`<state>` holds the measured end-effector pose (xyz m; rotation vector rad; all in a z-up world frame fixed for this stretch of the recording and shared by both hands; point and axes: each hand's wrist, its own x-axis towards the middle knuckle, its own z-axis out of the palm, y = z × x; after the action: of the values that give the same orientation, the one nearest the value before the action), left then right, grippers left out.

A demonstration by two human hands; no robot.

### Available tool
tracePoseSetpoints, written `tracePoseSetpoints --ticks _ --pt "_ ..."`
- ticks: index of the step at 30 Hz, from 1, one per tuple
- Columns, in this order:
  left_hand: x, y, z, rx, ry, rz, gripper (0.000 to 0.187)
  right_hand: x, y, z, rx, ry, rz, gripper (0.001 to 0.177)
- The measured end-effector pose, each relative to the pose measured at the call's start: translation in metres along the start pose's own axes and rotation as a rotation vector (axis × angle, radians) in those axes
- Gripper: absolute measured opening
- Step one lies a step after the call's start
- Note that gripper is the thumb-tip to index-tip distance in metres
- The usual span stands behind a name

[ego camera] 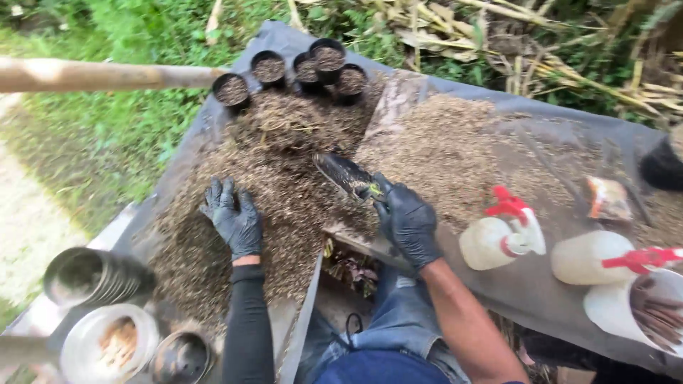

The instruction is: Filling small plastic seedling pots with potting soil using a hand trowel and moistening them with a spray bottle.

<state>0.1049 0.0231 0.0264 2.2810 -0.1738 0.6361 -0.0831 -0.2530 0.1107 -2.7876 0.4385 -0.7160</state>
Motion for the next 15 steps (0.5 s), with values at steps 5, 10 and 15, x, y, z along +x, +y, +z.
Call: tracePoseSetpoints --ticks 5,10,15 --pt "-0.021 0.005 -0.043 -0.023 0.172 -0.214 0.046 0.02 -0.022 -0.015 0.105 -0.212 -0.119 0.023" --pt "-0.072 0.031 -0.066 -0.227 0.243 -0.085 0.05 0.038 -0.065 0.002 0.269 -0.792 -0.405 0.02" --pt "-0.12 0.017 -0.063 -0.12 0.253 -0.106 0.048 0.054 -0.084 0.048 0.489 -1.023 -0.203 0.013"
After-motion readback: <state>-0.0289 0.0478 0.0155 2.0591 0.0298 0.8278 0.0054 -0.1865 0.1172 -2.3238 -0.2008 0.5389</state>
